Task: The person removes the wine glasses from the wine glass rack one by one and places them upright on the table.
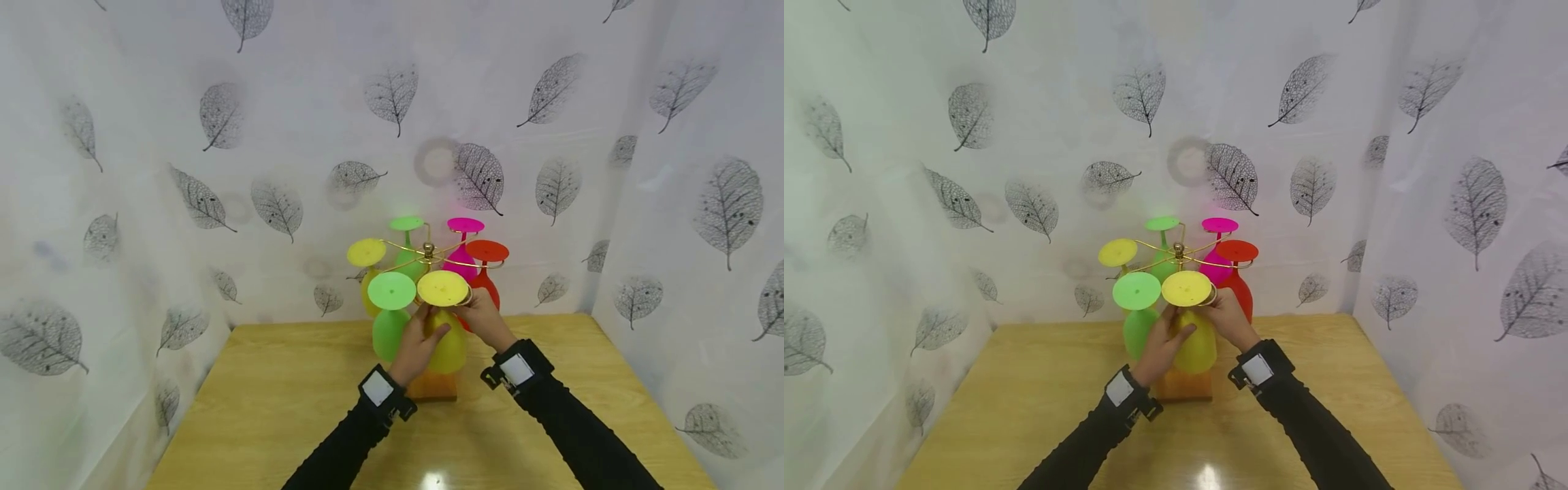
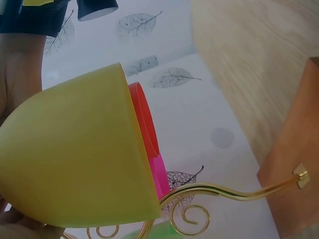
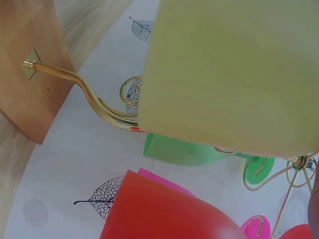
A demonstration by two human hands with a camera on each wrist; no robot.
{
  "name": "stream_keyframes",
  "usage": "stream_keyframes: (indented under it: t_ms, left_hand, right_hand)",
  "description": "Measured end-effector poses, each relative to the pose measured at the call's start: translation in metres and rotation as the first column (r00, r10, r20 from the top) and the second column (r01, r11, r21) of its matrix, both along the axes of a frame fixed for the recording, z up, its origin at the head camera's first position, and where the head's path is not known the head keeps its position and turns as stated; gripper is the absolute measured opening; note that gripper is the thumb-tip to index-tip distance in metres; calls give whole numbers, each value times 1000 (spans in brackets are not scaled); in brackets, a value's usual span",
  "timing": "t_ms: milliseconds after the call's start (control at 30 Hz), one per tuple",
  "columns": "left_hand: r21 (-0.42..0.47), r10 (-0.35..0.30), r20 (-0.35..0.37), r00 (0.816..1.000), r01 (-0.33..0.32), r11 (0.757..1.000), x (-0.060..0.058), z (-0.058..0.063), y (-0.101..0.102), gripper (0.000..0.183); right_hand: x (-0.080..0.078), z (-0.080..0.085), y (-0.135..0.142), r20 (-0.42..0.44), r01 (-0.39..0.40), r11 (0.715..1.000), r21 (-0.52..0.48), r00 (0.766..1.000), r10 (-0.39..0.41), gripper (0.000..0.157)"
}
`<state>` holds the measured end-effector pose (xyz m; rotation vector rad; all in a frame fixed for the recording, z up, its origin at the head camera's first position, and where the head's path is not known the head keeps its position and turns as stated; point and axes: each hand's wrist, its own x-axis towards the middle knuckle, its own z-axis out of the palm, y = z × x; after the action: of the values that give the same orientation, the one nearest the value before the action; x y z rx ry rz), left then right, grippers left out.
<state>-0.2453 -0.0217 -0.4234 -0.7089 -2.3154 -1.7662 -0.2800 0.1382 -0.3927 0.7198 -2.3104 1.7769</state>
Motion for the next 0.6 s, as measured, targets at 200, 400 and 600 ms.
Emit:
stream_keyframes:
  t_ms: [200, 400, 600]
  left_hand:
    - [46, 44, 25, 999, -45, 998, -4, 7, 8, 53]
    - [33, 52, 47, 998, -54, 998, -11, 10, 19, 56]
    - [-1, 42, 50, 998, -42, 999, -15, 10, 27, 59]
  right_hand:
    - [-12, 2, 2, -37, 42, 998, 35, 998, -41, 22]
    - [-18, 5, 10, -22, 58, 998, 6, 998, -58, 28]
    - [-18, 3, 19, -15, 77, 997, 8, 997, -77, 24]
